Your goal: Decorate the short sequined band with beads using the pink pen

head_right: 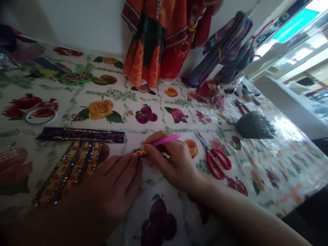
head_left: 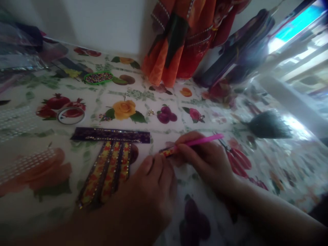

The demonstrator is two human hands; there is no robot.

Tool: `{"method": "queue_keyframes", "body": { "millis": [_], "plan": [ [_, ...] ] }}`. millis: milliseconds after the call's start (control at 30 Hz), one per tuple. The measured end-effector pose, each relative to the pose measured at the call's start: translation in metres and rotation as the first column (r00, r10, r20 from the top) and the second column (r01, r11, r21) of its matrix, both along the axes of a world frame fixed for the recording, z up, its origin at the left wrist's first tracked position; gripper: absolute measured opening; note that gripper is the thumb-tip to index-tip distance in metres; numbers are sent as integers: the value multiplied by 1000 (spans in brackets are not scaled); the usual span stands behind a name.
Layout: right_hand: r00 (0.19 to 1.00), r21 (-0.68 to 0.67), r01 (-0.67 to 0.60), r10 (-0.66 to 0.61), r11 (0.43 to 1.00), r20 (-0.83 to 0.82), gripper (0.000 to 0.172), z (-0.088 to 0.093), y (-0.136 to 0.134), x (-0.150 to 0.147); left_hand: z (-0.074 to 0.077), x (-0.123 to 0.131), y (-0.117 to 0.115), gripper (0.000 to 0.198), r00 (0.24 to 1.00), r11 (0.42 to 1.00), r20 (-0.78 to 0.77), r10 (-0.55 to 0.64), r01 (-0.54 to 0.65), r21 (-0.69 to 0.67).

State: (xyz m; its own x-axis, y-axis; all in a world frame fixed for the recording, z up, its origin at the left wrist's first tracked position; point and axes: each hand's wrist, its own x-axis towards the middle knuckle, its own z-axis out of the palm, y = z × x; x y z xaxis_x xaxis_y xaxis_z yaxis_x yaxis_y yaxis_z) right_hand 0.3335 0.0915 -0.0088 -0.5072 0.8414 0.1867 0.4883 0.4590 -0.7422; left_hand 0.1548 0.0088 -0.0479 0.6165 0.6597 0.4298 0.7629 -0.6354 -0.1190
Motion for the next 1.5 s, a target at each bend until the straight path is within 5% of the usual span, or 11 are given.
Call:
{"method": "queue_keyframes", "body": {
  "millis": [1167, 1500],
  "plan": [
    [989, 149, -96, 77, 984, 127, 6, -8, -1, -6, 2, -1, -1, 42, 999, 999, -21, -35, 34, -32],
    [997, 27, 77, -77, 997, -19, 9, 1, 8, 5, -1, -1, 0, 35, 1000, 1000, -14, -18, 18, -9]
  ]
}}
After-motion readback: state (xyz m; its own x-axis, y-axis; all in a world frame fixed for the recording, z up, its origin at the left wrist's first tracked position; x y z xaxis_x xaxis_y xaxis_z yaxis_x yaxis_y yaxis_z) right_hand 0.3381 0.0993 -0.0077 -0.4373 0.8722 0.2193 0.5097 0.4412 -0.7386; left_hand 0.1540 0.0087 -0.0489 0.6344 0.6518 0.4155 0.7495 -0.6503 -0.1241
